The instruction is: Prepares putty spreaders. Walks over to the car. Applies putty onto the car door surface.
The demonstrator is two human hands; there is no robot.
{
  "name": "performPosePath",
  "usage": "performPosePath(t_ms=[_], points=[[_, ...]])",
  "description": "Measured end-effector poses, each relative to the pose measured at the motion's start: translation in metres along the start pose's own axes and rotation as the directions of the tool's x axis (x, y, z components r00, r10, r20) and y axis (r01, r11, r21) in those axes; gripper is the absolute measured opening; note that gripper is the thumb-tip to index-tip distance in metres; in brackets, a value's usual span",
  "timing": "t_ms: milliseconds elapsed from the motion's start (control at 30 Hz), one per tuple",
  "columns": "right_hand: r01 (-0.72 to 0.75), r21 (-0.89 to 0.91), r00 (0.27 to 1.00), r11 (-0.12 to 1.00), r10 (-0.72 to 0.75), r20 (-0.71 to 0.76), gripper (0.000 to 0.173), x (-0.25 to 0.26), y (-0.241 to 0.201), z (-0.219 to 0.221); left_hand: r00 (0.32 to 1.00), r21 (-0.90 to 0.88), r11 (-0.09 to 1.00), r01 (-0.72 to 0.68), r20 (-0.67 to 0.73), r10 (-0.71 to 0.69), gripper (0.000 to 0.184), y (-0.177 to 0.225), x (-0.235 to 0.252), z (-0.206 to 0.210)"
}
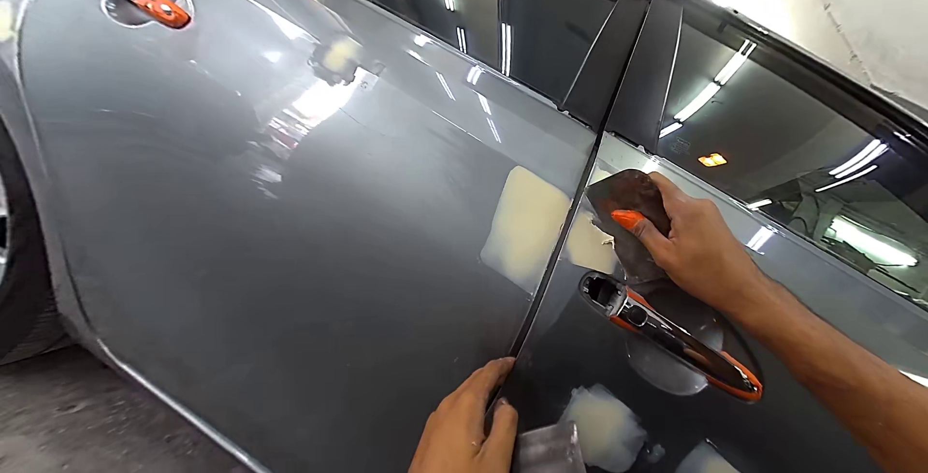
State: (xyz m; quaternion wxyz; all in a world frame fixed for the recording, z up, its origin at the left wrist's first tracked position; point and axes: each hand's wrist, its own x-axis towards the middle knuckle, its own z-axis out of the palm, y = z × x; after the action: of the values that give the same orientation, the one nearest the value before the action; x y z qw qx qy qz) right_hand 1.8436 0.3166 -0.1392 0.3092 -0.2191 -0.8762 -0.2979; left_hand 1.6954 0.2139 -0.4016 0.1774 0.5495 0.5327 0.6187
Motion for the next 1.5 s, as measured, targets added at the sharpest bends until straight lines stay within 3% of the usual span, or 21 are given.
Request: performPosePath(t_ms=[100, 167, 400, 567, 700, 833, 967, 1500], points=[[-0.009, 0.015, 0.998, 1.0, 0.009, -0.058, 0.033, 0.013, -0.016, 0.01, 1.0, 0.0, 1.0, 0.002, -0.027, -0.002, 0.048, -0.001, 0.001, 0.002], [-0.019, 0.009, 0.998, 1.0, 0.02, -0.054, 0.038, 0.02, -0.019, 0.009, 1.0, -0.003, 1.0, -0.014, -0.016, 0.014, 0.048, -0.003, 0.001, 0.001], [-0.047, 0.025, 0.994, 0.999, 0.049, -0.099, 0.037, 0.012, -0.019, 0.015, 0.999, -0.002, 1.0, 0.013, -0.031, -0.013, 0.047, -0.002, 0.001, 0.0], [-0.101, 0.109, 0.989, 0.989, 0.088, 0.122, 0.048, 0.054, -0.05, 0.013, 1.0, -0.012, 1.0, -0.013, -0.01, 0.013, 0.046, -0.007, 0.006, -0.002], [-0.054, 0.196, 0.997, 0.979, 0.043, 0.059, 0.048, 0.042, -0.016, -0.025, 0.999, -0.076, 0.996, -0.043, -0.028, 0.041, 0.042, -0.016, 0.01, -0.002], [-0.001, 0.076, 0.983, 0.997, -0.013, 0.183, 0.042, 0.006, 0.026, -0.048, 0.999, -0.079, 0.996, -0.032, -0.03, 0.029, 0.041, -0.012, 0.007, 0.001], [0.059, -0.089, 0.975, 0.994, -0.038, 0.22, 0.042, -0.008, 0.028, -0.041, 1.0, -0.029, 1.0, -0.004, -0.03, 0.003, 0.041, -0.004, 0.005, 0.0], [0.125, -0.13, 0.99, 0.984, -0.115, 0.087, 0.028, -0.011, 0.002, -0.016, 0.999, 0.0, 1.0, 0.01, -0.043, -0.01, 0.046, 0.002, 0.0, 0.002]])
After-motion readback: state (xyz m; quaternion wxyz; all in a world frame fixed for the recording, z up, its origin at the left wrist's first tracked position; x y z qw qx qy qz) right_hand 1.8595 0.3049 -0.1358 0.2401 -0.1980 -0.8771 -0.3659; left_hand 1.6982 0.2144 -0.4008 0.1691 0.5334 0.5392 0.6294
